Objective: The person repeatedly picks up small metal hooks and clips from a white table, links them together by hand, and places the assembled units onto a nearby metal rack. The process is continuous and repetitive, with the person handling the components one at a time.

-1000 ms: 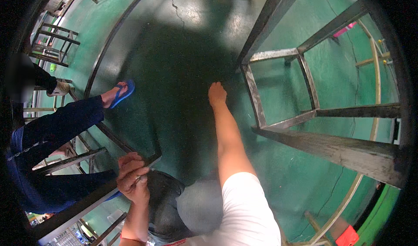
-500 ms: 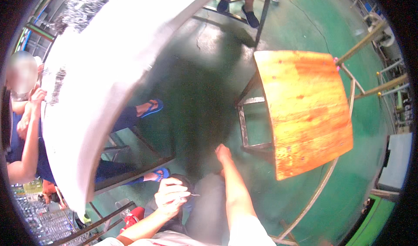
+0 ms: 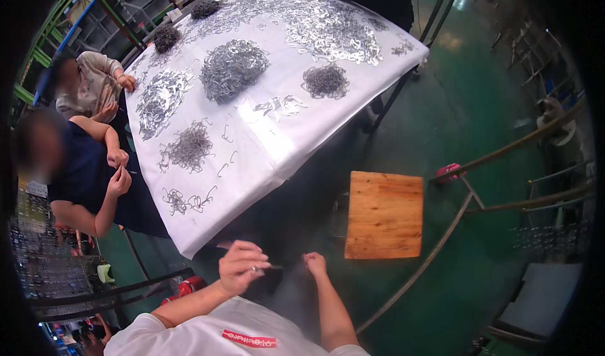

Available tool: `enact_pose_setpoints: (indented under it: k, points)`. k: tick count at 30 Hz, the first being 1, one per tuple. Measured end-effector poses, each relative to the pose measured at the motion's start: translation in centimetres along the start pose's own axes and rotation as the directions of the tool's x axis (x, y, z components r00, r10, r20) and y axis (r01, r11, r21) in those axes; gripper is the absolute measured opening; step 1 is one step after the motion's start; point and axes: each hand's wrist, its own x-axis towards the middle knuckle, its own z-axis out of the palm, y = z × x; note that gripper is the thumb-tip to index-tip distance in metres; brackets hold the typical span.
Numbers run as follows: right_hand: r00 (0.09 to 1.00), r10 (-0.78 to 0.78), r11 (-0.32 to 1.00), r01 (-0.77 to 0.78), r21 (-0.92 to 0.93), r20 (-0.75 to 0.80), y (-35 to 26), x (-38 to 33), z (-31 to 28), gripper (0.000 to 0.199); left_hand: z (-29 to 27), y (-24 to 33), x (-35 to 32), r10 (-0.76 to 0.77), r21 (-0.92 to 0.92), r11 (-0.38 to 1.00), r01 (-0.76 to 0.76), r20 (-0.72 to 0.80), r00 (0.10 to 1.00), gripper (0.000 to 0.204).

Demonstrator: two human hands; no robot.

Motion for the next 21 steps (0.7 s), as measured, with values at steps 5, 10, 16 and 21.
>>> enact_pose_setpoints:
  k: [5, 10, 16, 21]
  points:
    - [0.975, -0.209, 0.977, 0.212, -0.030, 0.080, -12.0, -2.3, -3.3, 0.006, -3.7, 1.8, 3.9, 0.041, 0.110, 0.994, -0.020, -0.192, 0.980, 0.030]
    - [0.904, -0.428, 0.898, 0.428, -0.106, 0.025, -27.1, -2.6, -3.7, 0.009, -5.9, 0.3, 6.6, 0.030, 0.198, 0.979, 0.044, -0.359, 0.933, 0.030]
    - [0.932, -0.296, 0.935, 0.238, 0.261, 0.208, -43.6, -4.9, 0.5, 0.016, -8.7, -3.3, 10.3, 0.078, 0.209, 0.978, 0.021, -0.454, 0.887, 0.031]
    - [0.873, -0.243, 0.951, 0.127, 0.283, 0.424, -51.7, -4.9, 5.5, 0.018, -10.7, -4.6, 13.2, 0.095, 0.259, 0.963, 0.074, -0.583, 0.807, 0.033]
